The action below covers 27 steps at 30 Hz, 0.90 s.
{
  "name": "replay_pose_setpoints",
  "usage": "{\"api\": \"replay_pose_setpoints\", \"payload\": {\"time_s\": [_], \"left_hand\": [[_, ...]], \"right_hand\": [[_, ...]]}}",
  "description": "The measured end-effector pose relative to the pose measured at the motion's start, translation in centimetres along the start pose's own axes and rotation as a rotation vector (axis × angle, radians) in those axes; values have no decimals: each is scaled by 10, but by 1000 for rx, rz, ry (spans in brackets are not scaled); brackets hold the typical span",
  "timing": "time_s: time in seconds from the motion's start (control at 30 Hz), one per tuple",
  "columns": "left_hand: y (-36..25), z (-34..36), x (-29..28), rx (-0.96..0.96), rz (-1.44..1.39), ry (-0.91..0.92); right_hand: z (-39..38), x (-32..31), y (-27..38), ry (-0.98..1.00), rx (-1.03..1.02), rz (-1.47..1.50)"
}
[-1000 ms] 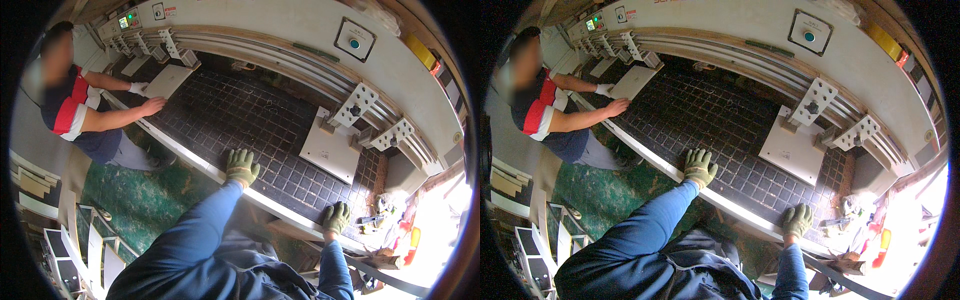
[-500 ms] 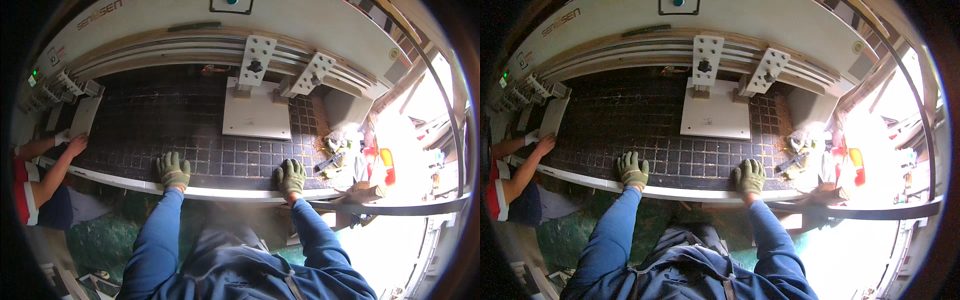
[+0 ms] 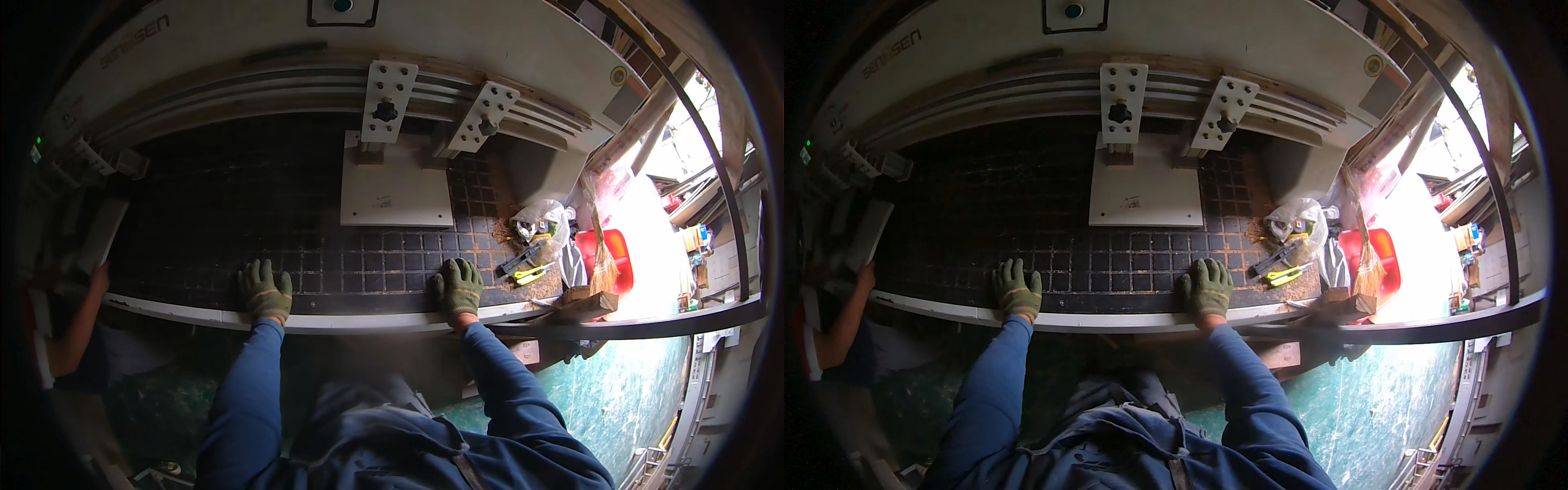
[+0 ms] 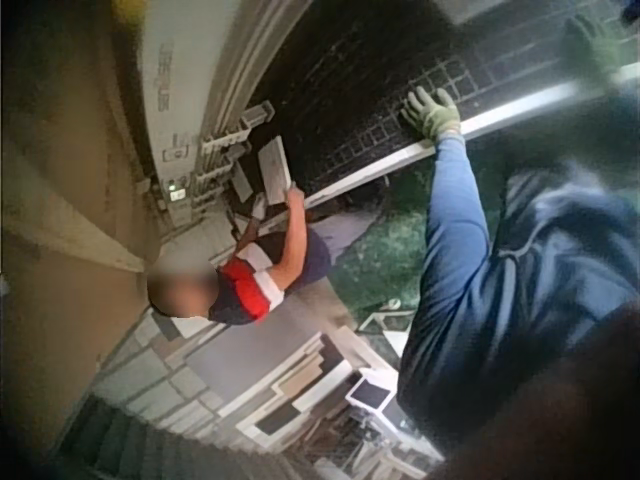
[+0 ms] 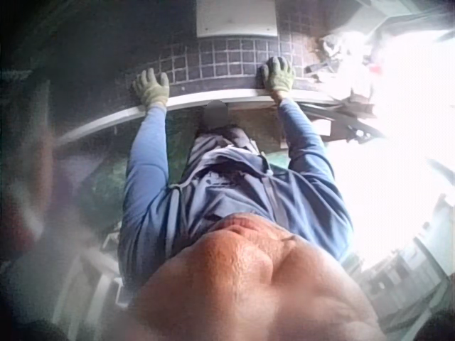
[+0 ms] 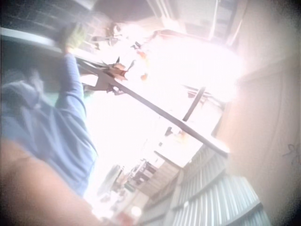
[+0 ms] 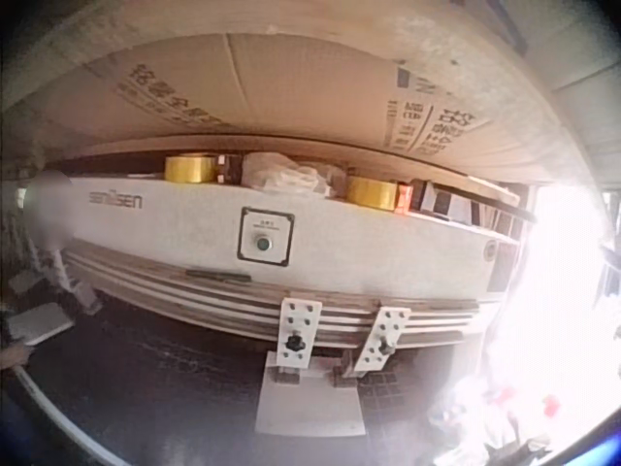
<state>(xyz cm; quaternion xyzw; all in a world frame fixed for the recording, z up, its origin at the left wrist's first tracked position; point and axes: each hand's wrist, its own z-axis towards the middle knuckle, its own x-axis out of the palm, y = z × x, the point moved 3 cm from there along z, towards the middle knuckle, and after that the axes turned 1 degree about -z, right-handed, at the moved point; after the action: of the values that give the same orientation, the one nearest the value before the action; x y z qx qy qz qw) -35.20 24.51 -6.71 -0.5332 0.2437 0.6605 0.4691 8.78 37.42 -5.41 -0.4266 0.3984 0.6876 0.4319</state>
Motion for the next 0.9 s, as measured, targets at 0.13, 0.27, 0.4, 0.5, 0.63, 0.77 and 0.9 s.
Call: {"api": "replay_pose_setpoints", "payload": {"time_s": [0.13,0.27,0.4,0.5,0.63,0.77,0.9], "left_hand": [[-3,0,-3,-5,1,-4],[-1,0,0,0,12,-22],[-1,-1,0,-21,38,25],[-3,-1,-1,-34,55,51],[-5,0,-5,-54,70,90],[-7,2,-11,-63,68,123],[-7,3,-14,-54,70,129]], "right_hand": [[0,-2,0,14,6,-4],[2,-1,0,19,-8,15],[1,-1,-1,30,-7,12],[1,-1,-1,33,9,8],[3,-4,2,35,-5,15],[2,0,0,-5,-18,-9],[3,-3,3,6,-13,12]]}}
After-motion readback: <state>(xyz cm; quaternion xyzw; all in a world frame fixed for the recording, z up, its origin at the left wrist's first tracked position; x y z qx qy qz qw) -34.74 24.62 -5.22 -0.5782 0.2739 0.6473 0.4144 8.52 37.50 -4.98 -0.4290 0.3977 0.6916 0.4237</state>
